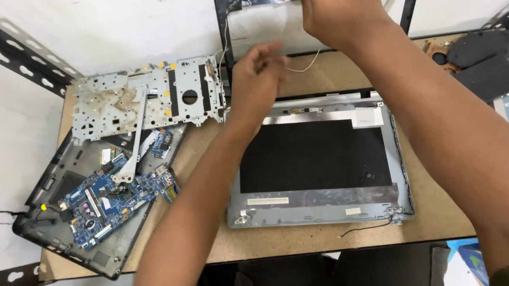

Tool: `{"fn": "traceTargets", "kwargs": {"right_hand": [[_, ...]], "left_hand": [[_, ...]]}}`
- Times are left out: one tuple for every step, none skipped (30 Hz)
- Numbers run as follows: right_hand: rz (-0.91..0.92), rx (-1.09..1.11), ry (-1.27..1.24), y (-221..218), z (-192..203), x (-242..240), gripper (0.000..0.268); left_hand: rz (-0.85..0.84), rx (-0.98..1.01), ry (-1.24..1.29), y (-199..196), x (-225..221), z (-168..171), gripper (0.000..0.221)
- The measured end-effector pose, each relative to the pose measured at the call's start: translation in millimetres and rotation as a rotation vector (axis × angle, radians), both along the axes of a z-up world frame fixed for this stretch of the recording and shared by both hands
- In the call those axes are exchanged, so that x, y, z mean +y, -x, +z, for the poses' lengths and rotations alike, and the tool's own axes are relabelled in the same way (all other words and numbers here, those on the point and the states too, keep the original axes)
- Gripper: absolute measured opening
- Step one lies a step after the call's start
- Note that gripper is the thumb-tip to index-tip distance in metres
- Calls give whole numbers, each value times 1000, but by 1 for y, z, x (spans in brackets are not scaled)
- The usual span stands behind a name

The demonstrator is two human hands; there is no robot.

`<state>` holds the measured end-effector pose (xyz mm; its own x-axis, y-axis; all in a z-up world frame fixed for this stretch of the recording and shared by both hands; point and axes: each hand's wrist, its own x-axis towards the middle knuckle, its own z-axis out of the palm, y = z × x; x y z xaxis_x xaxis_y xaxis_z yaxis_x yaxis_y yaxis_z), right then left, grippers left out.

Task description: Disassembling a laptop screen unit by removing screws and disconnecting internal cables

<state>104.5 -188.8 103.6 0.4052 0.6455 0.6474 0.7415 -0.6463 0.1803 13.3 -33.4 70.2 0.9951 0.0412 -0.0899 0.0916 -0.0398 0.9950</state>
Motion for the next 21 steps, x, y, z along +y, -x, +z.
{"fn": "traceTargets", "kwargs": {"right_hand": [[13, 57, -24, -1, 1, 0, 20], [11, 54, -25, -6, -1, 0, 20], [17, 32, 6, -10, -5, -1, 23], [23, 11, 36, -15, -8, -2, 29], [17, 7, 40, -16, -10, -4, 29], [22, -54, 10, -18, -12, -5, 15], [31, -112, -24, -19, -16, -5, 15], [27, -112, -23, -17, -14, -4, 15], [20, -31, -45, -15, -12, -2, 12], [14, 50, -68, -13, -9, 0, 12], [14, 49, -67, -13, -9, 1, 12], [56, 42, -85, -14, -9, 2, 11], [97, 33, -102, -14, -9, 2, 12], [96, 32, -102, -14, -10, 3, 12], [76, 56, -110, -14, -10, 4, 13], [56, 81, -119, -14, -10, 5, 15], [56, 81, -118, -13, -10, 6, 15], [56, 102, -126, -12, -9, 6, 16], [57, 125, -134, -10, -9, 7, 17], [57, 125, -132, -10, -8, 7, 17], [40, 141, -116, -9, -7, 7, 17]], "left_hand": [[67, 106, 202, -11, -5, 2, 31], [66, 103, 200, -18, -8, 3, 31], [73, 102, 349, -24, -11, 3, 35], [80, 100, 497, -31, -14, 3, 40], [73, 98, 501, -35, -17, 2, 40], [93, 88, 600, -40, -21, 1, 47], [116, 81, 695, -43, -23, 0, 54], [112, 82, 696, -45, -25, -4, 54], [108, 30, 768, -48, -25, -7, 39], [104, -22, 840, -51, -25, -10, 27], [104, -23, 840, -52, -26, -9, 27], [129, -7, 851, -53, -26, -8, 30], [154, 7, 861, -54, -26, -8, 34], [152, 6, 861, -55, -27, -9, 34], [193, 12, 879, -57, -27, -11, 35], [233, 18, 898, -58, -28, -12, 36], [232, 19, 899, -60, -28, -15, 36], [225, -11, 889, -61, -28, -17, 33], [218, -41, 880, -63, -28, -20, 30], [219, -40, 881, -62, -28, -19, 30], [235, -65, 869, -62, -29, -17, 23]]}}
